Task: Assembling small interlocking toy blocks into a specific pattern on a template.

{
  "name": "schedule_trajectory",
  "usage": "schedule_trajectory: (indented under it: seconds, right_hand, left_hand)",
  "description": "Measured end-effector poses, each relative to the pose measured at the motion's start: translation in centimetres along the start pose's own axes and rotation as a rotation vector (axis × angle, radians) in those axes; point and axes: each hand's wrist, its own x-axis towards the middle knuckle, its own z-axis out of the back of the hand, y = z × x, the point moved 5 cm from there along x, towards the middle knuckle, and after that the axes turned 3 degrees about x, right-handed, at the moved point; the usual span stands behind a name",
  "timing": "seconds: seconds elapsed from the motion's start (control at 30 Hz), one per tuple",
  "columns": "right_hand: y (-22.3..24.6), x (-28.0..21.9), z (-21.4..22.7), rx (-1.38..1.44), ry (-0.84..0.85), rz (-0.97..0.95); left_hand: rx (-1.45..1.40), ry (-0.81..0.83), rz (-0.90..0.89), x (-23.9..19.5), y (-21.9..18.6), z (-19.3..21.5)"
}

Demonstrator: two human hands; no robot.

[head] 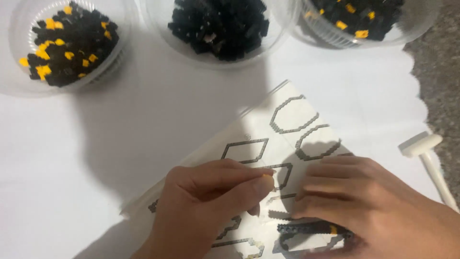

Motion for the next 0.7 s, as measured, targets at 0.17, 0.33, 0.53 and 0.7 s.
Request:
schedule_trajectory:
  seconds: [0.17,0.33,0.53,0.7]
  right_hand:
    - [-0.3,-0.1,0.0,0.045,0.003,0.000]
    - [-2.5,-1.7,0.9,0.431,0.073,-0.172]
    - [-4.9,-2.3,1.1,0.598,0.066,-0.175]
    - [-4.4,-1.8,1.1,0.654,0.009,-0.406]
  left_hand:
    - [0.084,-0.002,-0.146,-0.5,-0.3,0.0]
    - [-0.002,-0.071,-0.152,-0.4,-0.3,0.0]
    - [0.030,-0.082,-0.029,-0.3,0.0,0.1]
    - [-0.115,0.119,-0.074,-0.4,-0.3,-0.8]
